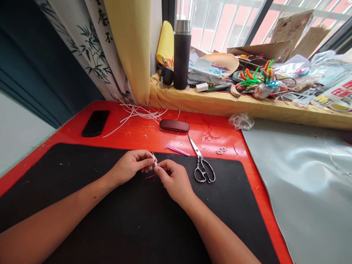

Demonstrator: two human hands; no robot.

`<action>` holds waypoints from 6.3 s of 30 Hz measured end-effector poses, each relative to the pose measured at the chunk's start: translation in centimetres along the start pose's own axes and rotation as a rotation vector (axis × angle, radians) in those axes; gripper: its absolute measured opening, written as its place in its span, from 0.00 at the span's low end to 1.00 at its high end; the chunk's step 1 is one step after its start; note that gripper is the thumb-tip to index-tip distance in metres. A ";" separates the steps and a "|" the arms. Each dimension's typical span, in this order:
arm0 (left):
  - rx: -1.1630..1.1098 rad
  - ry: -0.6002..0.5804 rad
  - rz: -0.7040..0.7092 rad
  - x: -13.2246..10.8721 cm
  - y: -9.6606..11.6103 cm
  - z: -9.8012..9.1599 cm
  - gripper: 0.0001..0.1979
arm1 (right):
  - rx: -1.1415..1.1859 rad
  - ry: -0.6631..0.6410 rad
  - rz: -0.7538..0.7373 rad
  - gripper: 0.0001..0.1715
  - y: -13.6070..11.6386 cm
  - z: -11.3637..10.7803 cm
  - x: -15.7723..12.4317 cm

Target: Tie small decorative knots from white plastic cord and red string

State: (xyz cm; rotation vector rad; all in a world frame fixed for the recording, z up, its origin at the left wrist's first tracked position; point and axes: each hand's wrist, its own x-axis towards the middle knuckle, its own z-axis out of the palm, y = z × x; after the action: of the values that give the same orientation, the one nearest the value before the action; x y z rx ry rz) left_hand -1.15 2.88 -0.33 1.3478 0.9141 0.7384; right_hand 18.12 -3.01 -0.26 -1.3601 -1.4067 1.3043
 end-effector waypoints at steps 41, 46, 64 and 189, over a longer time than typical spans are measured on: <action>-0.070 0.046 -0.021 -0.3 0.1 1.4 0.15 | -0.065 0.043 -0.032 0.18 0.8 0.1 0.1; -0.073 0.053 -0.038 -0.3 0.1 1.4 0.15 | -0.081 0.037 -0.036 0.17 0.9 0.2 0.1; -0.118 0.015 0.017 -0.2 0.6 0.8 0.14 | 0.040 0.024 0.008 0.20 -0.2 -0.2 0.0; 0.015 -0.107 -0.134 -0.7 0.7 1.6 0.17 | 0.307 0.056 0.067 0.21 0.2 -0.8 0.5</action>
State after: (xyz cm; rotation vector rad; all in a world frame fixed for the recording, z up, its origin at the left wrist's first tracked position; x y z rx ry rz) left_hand -0.07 1.59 0.40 1.3129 0.9166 0.5529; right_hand 18.90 -2.40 -0.35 -1.2329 -1.0792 1.4466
